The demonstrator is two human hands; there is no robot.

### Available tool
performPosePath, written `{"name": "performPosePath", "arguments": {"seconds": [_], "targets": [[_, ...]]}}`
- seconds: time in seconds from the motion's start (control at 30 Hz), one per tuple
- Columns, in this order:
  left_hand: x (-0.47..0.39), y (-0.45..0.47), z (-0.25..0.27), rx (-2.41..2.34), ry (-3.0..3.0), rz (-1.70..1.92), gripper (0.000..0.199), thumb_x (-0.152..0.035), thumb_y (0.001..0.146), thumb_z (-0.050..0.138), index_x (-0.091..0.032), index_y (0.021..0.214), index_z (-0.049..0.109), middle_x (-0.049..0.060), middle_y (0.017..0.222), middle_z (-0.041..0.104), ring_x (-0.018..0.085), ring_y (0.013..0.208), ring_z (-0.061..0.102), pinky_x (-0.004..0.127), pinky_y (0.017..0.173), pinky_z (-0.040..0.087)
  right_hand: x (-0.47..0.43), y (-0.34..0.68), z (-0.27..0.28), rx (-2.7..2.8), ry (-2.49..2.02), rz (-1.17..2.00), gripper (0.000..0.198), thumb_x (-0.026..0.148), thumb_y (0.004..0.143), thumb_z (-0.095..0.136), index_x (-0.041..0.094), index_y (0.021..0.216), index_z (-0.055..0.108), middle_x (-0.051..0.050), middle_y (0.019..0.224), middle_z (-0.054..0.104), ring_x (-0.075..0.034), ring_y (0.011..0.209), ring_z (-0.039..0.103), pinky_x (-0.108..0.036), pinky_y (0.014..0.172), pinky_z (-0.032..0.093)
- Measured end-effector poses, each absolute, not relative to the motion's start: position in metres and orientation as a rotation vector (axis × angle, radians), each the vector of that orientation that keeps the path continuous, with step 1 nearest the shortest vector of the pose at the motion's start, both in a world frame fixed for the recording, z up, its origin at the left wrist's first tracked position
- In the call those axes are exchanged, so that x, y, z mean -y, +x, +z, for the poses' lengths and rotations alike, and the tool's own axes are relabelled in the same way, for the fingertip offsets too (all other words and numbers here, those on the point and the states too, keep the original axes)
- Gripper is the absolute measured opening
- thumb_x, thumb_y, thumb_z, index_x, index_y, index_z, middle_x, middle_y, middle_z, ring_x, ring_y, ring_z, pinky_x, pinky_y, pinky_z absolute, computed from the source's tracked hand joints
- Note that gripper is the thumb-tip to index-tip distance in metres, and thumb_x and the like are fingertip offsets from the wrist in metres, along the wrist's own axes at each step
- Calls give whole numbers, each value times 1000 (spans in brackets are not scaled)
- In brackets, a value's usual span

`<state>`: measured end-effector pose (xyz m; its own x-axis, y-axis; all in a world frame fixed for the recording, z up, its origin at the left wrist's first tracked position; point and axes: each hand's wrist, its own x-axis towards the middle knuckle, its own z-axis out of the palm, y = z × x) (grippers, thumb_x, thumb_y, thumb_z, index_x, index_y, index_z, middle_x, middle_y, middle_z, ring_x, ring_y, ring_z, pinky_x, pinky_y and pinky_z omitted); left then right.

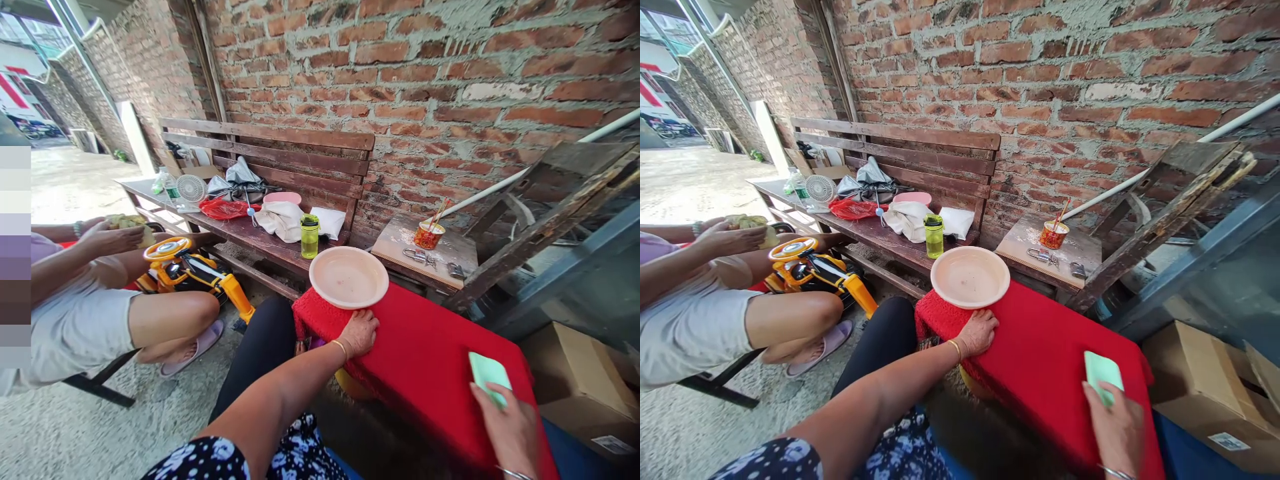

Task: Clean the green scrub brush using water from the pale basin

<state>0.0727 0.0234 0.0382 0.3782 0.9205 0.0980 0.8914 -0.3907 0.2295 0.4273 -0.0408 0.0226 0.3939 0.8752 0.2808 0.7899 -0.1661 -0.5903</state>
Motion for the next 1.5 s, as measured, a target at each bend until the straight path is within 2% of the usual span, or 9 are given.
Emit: {"name": "performPosePath", "arguments": {"seconds": [0.1,0.2,0.47,0.6,0.83,1.0,1.1,1.33,1.5], "targets": [[-23,73,37,-1657,2494,319,20,-22,94,50,-20,111,60,10,116,58,25,109,52,42,101,41,37,353,25,1639,-1738,322,62,81,74,48,24,90,68,-8,84,55,-28,83,56,-45,81,49],[-24,72,36,-1664,2502,309,20,-23,94,50,-20,111,60,9,115,58,25,109,52,42,101,41,33,315,25,1794,-1640,323,57,75,78,48,25,92,70,-7,90,54,-25,82,56,-43,83,49],[-23,73,35,-1649,2502,335,19,-21,94,49,-20,109,60,10,115,58,26,111,51,42,101,40,43,442,27,1394,-2110,333,55,78,65,55,31,90,69,-5,68,51,-33,75,55,-48,70,47],[-22,74,39,-1633,2492,337,20,-24,95,48,-20,109,61,10,115,59,27,112,51,43,102,39,48,479,38,1141,-2380,274,53,80,65,53,33,85,67,-4,59,44,-36,65,51,-49,61,42],[-21,74,43,-1629,2501,329,21,-25,96,47,-19,110,61,10,115,59,27,112,51,43,102,39,13,350,36,1574,-1918,319,63,80,71,48,25,93,69,-5,77,52,-29,85,53,-42,75,46],[-21,73,38,-1643,2513,327,20,-24,96,47,-19,109,61,10,114,59,27,111,52,43,101,40,-5,280,35,1878,-1663,317,50,66,82,46,25,95,71,-6,87,52,-24,84,53,-39,81,47],[-22,72,37,-1645,2509,324,19,-23,96,48,-20,109,61,10,114,59,26,111,52,42,100,40,-4,313,36,1818,-1837,266,50,64,79,47,25,96,72,-6,86,52,-25,80,53,-39,74,47],[-21,74,41,-1639,2506,323,18,-23,96,48,-19,108,61,10,114,59,26,111,52,42,100,40,33,468,47,1182,-2530,229,63,79,72,45,30,101,71,-10,70,50,-32,65,52,-46,58,43],[-19,75,42,-1642,2509,309,18,-24,96,48,-18,108,61,10,114,59,27,111,52,43,100,40,27,429,56,1335,-2372,260,58,73,75,49,27,102,71,-10,74,55,-32,76,57,-43,65,48]]}}
